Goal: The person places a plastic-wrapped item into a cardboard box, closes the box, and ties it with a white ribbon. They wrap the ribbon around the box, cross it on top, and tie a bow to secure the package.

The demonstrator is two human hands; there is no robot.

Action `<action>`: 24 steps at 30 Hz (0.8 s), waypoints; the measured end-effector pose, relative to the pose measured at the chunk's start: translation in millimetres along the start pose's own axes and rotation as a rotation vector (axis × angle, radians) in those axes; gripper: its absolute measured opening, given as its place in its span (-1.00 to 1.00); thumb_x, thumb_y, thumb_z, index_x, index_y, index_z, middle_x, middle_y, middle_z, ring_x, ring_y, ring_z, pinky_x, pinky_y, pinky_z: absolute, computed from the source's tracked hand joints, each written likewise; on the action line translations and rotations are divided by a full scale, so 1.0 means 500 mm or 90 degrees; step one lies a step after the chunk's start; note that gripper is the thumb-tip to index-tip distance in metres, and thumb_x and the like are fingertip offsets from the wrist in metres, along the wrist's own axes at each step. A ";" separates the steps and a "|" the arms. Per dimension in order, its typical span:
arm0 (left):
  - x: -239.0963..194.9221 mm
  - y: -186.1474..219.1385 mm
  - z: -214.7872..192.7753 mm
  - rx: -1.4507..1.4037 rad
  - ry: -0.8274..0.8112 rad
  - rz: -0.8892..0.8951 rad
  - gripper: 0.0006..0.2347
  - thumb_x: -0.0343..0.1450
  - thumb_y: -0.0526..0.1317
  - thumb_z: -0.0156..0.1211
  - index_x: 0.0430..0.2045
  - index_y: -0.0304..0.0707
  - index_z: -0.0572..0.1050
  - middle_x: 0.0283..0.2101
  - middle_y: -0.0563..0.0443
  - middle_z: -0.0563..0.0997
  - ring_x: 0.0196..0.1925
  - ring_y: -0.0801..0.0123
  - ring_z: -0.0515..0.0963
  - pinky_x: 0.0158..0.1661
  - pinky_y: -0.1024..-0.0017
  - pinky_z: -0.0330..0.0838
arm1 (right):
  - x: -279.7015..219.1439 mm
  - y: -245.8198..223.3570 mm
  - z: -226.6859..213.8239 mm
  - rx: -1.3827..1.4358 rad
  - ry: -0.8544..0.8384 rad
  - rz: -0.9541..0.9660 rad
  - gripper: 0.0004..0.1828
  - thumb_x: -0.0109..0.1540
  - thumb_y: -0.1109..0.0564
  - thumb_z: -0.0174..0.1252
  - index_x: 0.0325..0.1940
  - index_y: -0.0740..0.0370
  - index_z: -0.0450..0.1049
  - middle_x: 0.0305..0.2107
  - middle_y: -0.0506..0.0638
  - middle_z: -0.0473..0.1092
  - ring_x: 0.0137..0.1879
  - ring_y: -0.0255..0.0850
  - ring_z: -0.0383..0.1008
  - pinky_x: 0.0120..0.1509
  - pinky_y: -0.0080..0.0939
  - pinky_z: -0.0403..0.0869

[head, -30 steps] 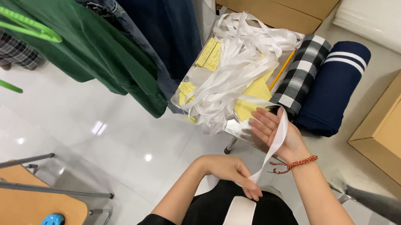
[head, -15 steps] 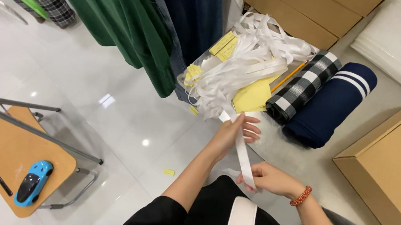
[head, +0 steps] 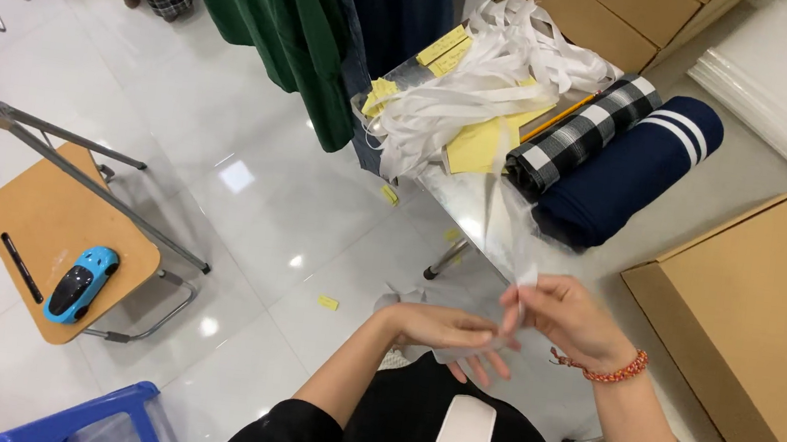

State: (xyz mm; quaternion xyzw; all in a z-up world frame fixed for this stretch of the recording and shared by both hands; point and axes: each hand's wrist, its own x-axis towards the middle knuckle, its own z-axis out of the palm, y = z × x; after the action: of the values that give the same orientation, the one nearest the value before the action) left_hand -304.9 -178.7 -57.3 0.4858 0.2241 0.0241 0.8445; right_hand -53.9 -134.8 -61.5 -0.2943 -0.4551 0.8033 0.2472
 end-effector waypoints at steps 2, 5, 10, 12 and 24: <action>0.006 -0.025 0.007 -0.072 0.047 0.090 -0.04 0.30 0.44 -0.02 0.57 -0.14 0.03 0.44 -0.20 0.37 0.37 0.01 0.45 0.22 0.05 0.45 | -0.047 -0.034 0.042 -0.043 -0.183 0.047 -0.67 0.39 0.08 0.15 -0.10 0.45 0.65 -0.36 0.32 0.66 -0.25 0.04 0.71 -0.05 0.00 0.66; 0.031 0.005 0.053 -0.181 0.235 0.211 -0.09 0.30 0.44 -0.05 0.52 -0.08 0.12 0.42 -0.13 0.41 0.42 0.05 0.45 0.28 0.02 0.42 | -0.105 -0.046 0.088 -0.133 -0.378 0.184 -0.71 0.38 0.10 0.18 -0.10 0.42 0.68 -0.27 0.27 0.68 -0.14 -0.01 0.75 0.05 -0.13 0.68; 0.077 0.023 0.089 -0.255 0.455 0.331 -0.40 0.55 0.22 -0.18 0.31 -0.26 0.44 0.14 -0.16 0.67 0.21 0.15 0.64 0.17 0.27 0.50 | -0.171 -0.028 0.098 -0.219 -0.364 0.277 -0.72 0.34 0.08 0.21 -0.15 0.35 0.70 -0.24 0.18 0.70 -0.02 -0.15 0.76 0.19 -0.30 0.65; 0.082 0.020 0.111 -0.026 0.241 0.227 -0.50 0.65 0.13 -0.24 0.18 -0.24 0.56 0.27 -0.16 0.62 0.35 0.15 0.58 0.35 0.20 0.40 | -0.196 -0.025 0.079 -0.219 -0.368 0.168 -0.62 0.37 -0.01 0.18 -0.03 0.36 0.69 -0.20 0.16 0.71 -0.04 -0.24 0.72 0.14 -0.29 0.59; 0.292 -0.257 0.211 -0.013 -0.106 0.072 -0.48 0.72 0.06 -0.04 0.28 -0.56 0.45 0.10 -0.50 0.63 0.18 -0.08 0.62 0.22 0.11 0.50 | -0.220 -0.063 0.103 0.020 0.170 0.004 -0.33 0.33 0.18 -0.02 0.55 0.40 0.24 0.17 0.45 0.52 0.16 0.16 0.62 0.18 0.17 0.59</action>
State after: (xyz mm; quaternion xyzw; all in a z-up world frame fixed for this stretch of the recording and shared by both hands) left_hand -154.1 -294.3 -170.8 0.4894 0.1249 0.0332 0.8624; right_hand -8.2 -223.4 14.4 -0.3959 -0.4048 0.7648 0.3074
